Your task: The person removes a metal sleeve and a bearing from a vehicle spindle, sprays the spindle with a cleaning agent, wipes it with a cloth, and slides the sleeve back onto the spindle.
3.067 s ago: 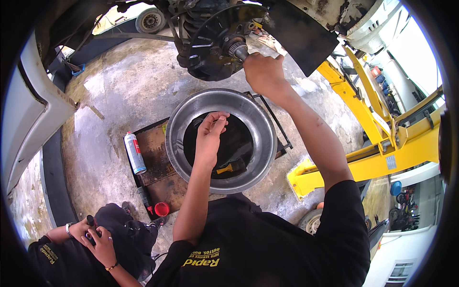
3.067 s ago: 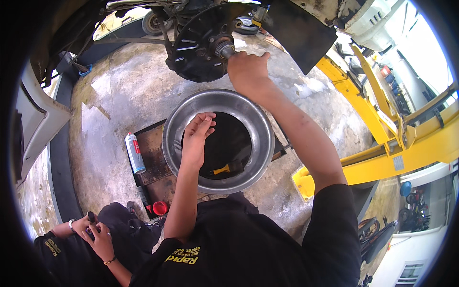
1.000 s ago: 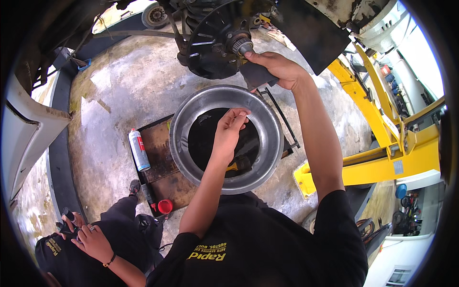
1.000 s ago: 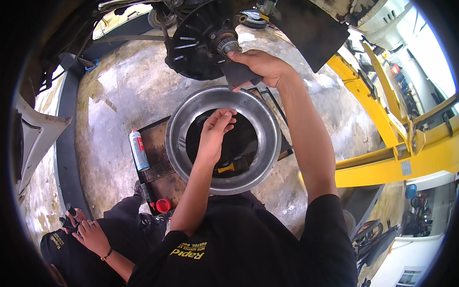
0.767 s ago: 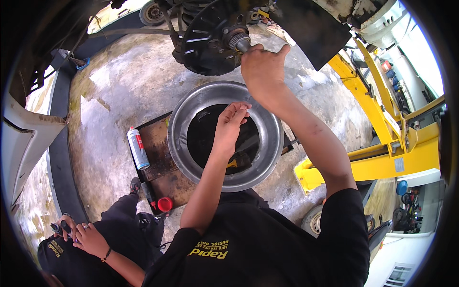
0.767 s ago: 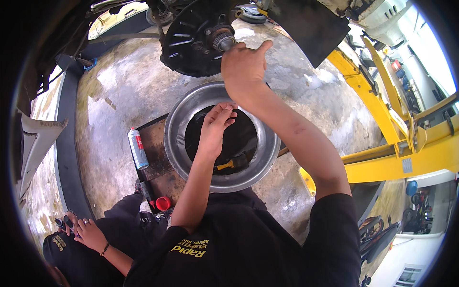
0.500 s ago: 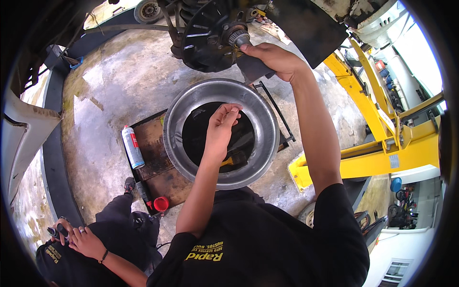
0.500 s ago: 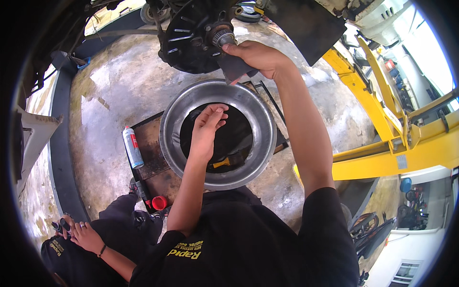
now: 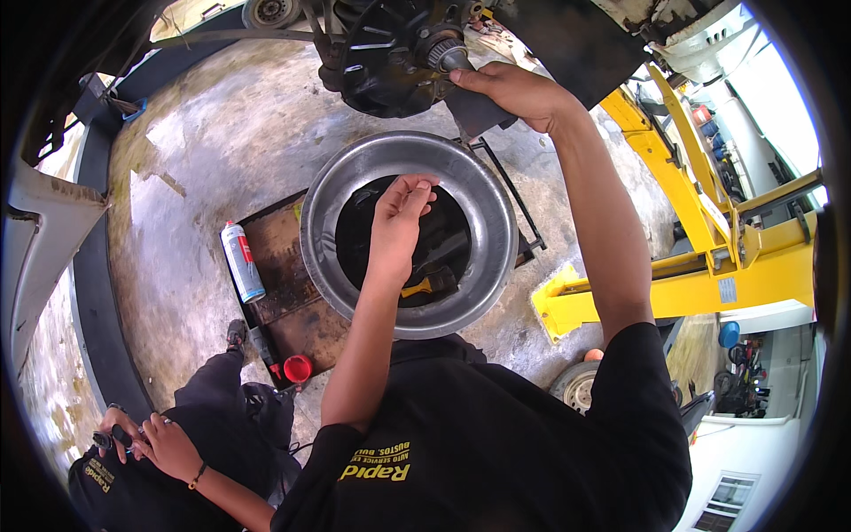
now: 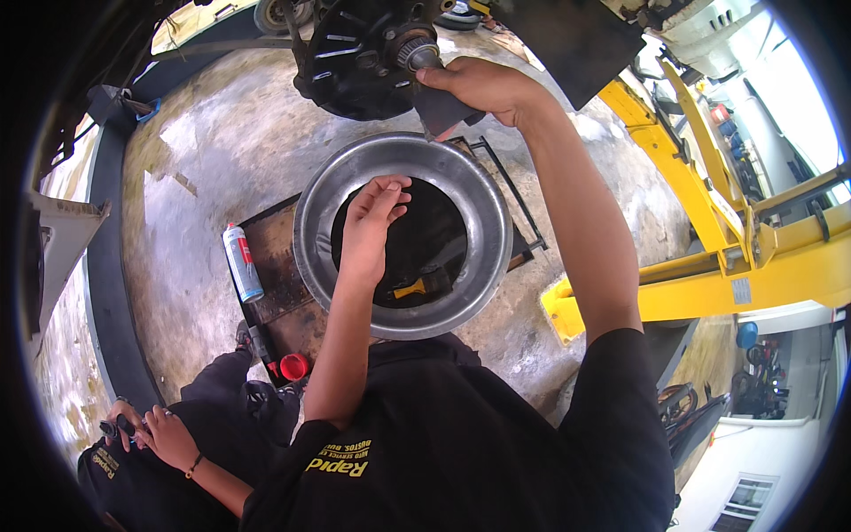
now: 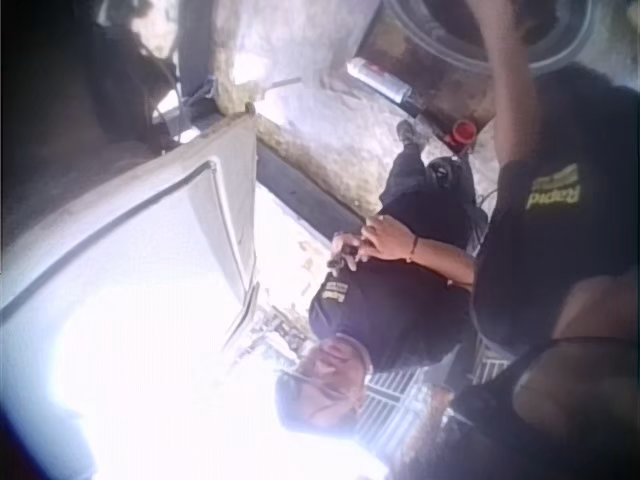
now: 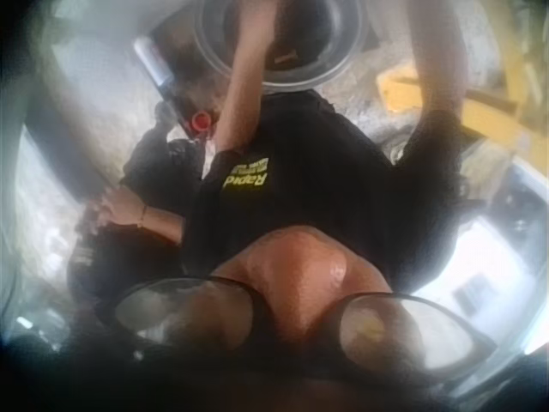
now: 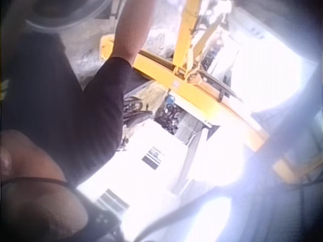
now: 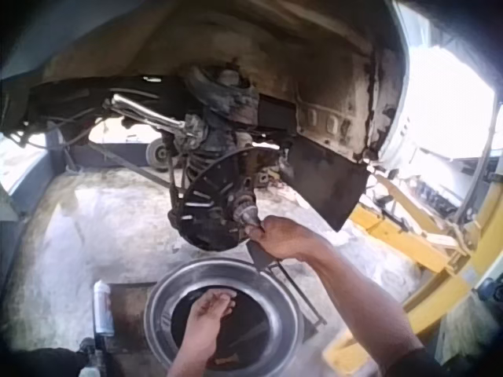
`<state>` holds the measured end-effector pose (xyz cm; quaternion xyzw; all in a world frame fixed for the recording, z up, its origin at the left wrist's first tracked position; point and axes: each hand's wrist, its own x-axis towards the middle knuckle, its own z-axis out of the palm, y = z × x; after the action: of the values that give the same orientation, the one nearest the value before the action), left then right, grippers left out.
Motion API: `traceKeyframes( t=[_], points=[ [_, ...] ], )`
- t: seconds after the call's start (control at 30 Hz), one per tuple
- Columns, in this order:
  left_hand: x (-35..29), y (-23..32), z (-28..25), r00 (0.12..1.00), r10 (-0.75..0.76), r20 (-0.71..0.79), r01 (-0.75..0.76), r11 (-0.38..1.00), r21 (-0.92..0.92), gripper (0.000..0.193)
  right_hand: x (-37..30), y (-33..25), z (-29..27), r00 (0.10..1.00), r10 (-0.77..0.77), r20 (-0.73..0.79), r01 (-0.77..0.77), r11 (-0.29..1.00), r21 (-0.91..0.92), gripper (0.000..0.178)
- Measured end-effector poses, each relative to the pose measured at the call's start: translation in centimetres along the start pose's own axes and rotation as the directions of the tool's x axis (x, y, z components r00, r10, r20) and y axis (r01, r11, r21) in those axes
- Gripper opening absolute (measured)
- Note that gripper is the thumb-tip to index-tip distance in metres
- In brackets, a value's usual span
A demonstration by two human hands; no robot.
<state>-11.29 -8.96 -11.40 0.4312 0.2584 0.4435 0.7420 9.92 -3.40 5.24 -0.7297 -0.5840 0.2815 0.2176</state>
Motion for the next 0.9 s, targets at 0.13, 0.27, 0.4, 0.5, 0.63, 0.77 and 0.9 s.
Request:
traceKeyframes(
  t=[0.13, 0.27, 0.4, 0.5, 0.63, 0.77, 0.9],
  points=[
    [0.9, 0.5, -0.6, 0.998, 0.014, -0.062, -0.015, 1.0, -0.015, 0.017, -2.1, -3.8, 5.4, 0.936, -0.306, -0.176, -0.064, 0.343, -0.937, 0.028],
    [0.9, 0.1, 0.3, 1.0, 0.009, -0.011, -0.009, 0.999, -0.033, 0.018, -0.4, -2.4, 2.6, 0.958, -0.219, -0.186, 0.057, 0.78, -0.624, 0.035],
    [0.2, 0.0, -0.2, 1.0, -0.006, -0.004, 0.006, 0.999, -0.032, 0.018, -1.3, -0.4, -0.1, 0.985, -0.002, 0.175, -0.08, 0.885, 0.459, 0.051],
    [0.6, 0.3, -0.8, 0.999, 0.007, -0.046, -0.008, 1.0, -0.025, 0.018, -1.5, -2.3, 0.9, 0.991, 0.024, -0.133, -0.054, 0.974, -0.222, 0.041],
    [0.9, 1.1, -1.3, 0.996, 0.022, -0.09, -0.024, 0.999, -0.025, 0.017, -2.5, -5.1, 6.8, 0.944, -0.238, -0.23, -0.17, 0.246, -0.954, 0.035],
    [0.6, 1.1, -1.1, 0.999, 0.03, -0.04, -0.03, 0.999, -0.012, 0.017, -1.5, -1.9, 1.7, 0.982, -0.115, -0.151, 0.038, 0.9, -0.435, 0.045],
    [0.1, 1.3, -2.1, 0.997, 0.025, -0.066, -0.024, 1.0, 0.019, 0.018, -1.1, 0.5, -0.2, 0.993, 0.0, 0.117, -0.043, 0.931, 0.363, 0.054]
  ],
)
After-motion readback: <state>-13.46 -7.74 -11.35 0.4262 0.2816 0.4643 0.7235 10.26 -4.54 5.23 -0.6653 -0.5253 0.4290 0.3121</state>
